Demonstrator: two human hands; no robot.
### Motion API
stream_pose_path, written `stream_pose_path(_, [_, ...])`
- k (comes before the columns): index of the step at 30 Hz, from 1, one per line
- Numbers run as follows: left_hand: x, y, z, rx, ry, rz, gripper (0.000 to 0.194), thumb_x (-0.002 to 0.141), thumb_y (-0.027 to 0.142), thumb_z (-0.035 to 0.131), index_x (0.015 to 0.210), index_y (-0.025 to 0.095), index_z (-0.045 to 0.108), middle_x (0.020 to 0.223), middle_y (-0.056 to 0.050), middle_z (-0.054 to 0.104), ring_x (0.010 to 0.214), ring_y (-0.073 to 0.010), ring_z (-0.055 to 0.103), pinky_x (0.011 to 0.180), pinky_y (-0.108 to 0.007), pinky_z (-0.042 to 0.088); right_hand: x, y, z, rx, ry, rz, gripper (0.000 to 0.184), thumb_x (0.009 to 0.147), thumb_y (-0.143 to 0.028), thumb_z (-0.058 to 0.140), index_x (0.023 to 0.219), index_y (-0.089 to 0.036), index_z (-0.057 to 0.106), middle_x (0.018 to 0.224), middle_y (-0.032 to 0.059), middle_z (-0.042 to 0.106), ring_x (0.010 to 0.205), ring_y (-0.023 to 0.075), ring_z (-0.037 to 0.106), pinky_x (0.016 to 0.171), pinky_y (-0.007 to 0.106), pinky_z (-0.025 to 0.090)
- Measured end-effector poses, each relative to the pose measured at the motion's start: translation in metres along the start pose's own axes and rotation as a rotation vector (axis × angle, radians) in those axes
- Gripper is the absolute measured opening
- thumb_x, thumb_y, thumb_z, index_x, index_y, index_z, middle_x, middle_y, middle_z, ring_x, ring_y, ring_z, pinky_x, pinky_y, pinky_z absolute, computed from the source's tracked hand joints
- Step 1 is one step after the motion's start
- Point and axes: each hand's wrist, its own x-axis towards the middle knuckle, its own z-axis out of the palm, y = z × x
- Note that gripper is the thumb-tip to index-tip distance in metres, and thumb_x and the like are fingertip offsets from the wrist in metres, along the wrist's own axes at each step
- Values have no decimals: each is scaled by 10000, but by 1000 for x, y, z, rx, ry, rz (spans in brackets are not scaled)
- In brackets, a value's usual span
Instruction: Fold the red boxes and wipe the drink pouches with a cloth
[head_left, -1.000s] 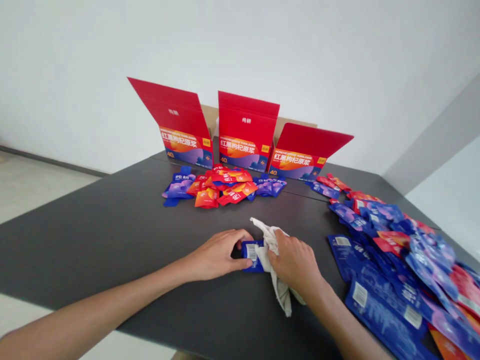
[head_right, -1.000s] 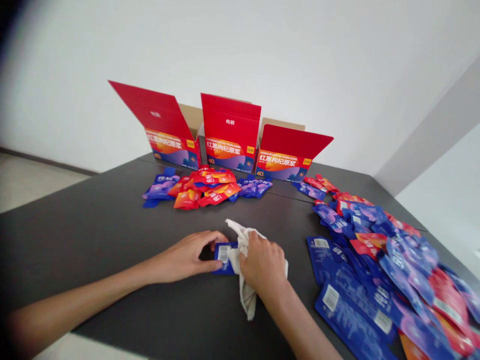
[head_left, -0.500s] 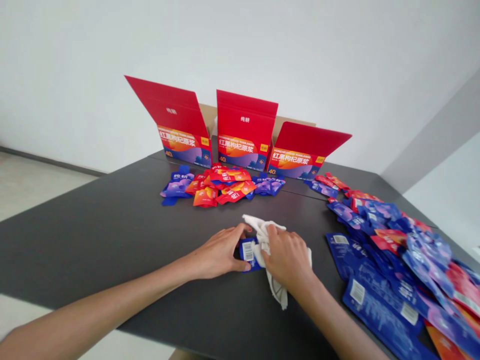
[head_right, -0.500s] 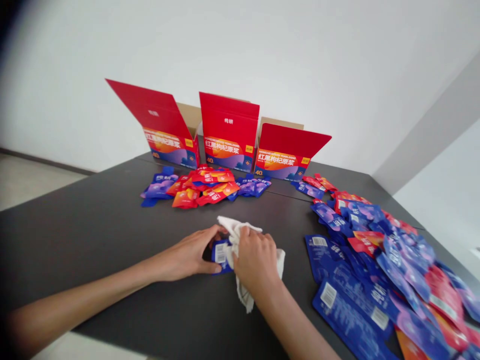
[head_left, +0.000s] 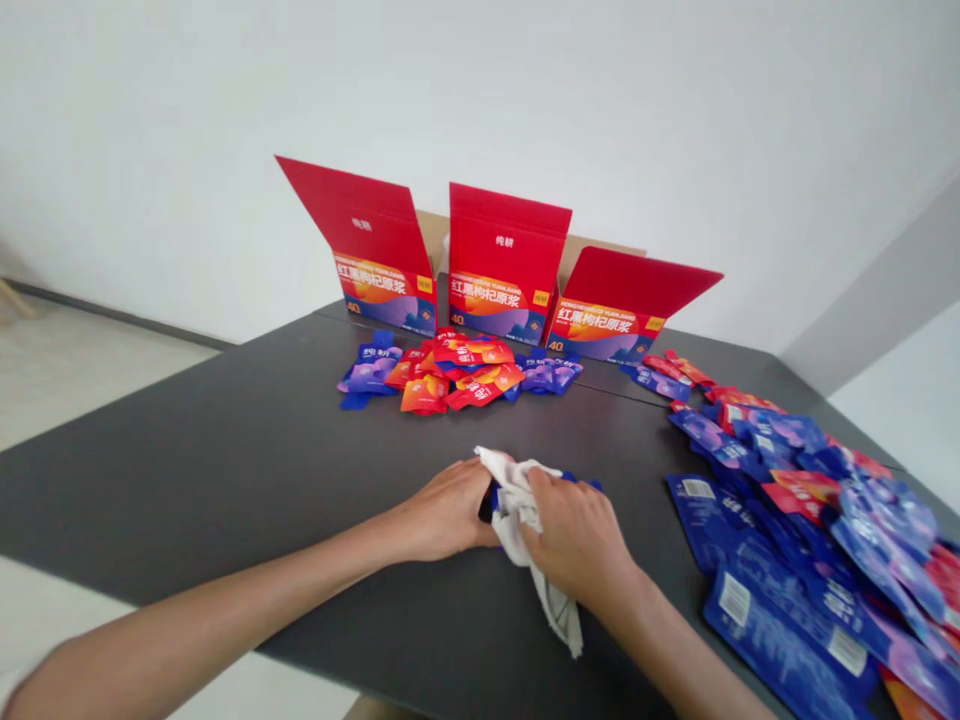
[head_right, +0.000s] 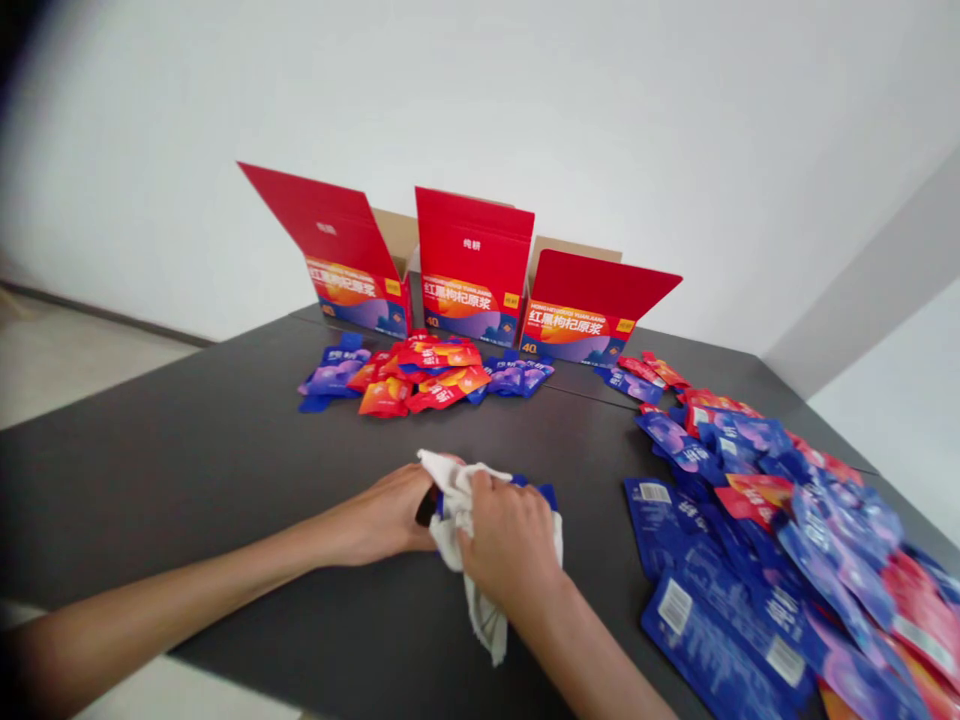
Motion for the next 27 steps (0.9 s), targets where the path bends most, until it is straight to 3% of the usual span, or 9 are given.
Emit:
stream_pose_path(3, [0,2,-2,10,-5,-113,640,628,389,708,1181,220,436,1121,-59,569,1044,-265,532,882,-360,411,2,6,0,-65,43,159,221,813,-288,441,1009,-197,488,897,82,642,826,228,605,721,309,375])
stream_pose_path(8, [1,3,-2,6,-12,4,526,634,358,708,1092,228,485,1163,-43,551,1072,-249,524,923,-332,386,1,0,4,7,48,-103,271,739,-289,507,1000,-219,485,934,49,635,841,227,589,727,301,373])
stream_pose_path(13, [0,2,-2,24,6,-64,597,635,361,707,1153,225,444,1140,-48,566,1056,-256,529,894,-348,403,4,4,4,-53,44,127,226,799,-301,437,999,-206,482,893,66,635,817,223,592,720,305,357])
stream_pose_path(18, [0,3,-2,11,-2,5,547,638,365,704,1114,221,477,1159,-52,555,1074,-247,524,920,-330,386,2,2,5,24,36,-114,263,744,-284,500,998,-217,479,927,51,631,848,218,579,750,299,349])
stream_pose_path(23, [-1,3,-2,43,5,-80,572,633,383,701,1125,219,460,1120,-49,572,1031,-256,540,869,-343,413,3,4,4,-34,54,89,243,796,-297,434,1014,-201,485,904,69,633,827,226,589,716,301,355])
stream_pose_path(27, [0,2,-1,32,-1,3,515,648,381,691,1094,222,487,1180,-54,543,1074,-249,519,920,-335,386,2,1,5,23,42,-103,259,742,-288,499,992,-219,490,936,52,633,850,220,580,747,301,354])
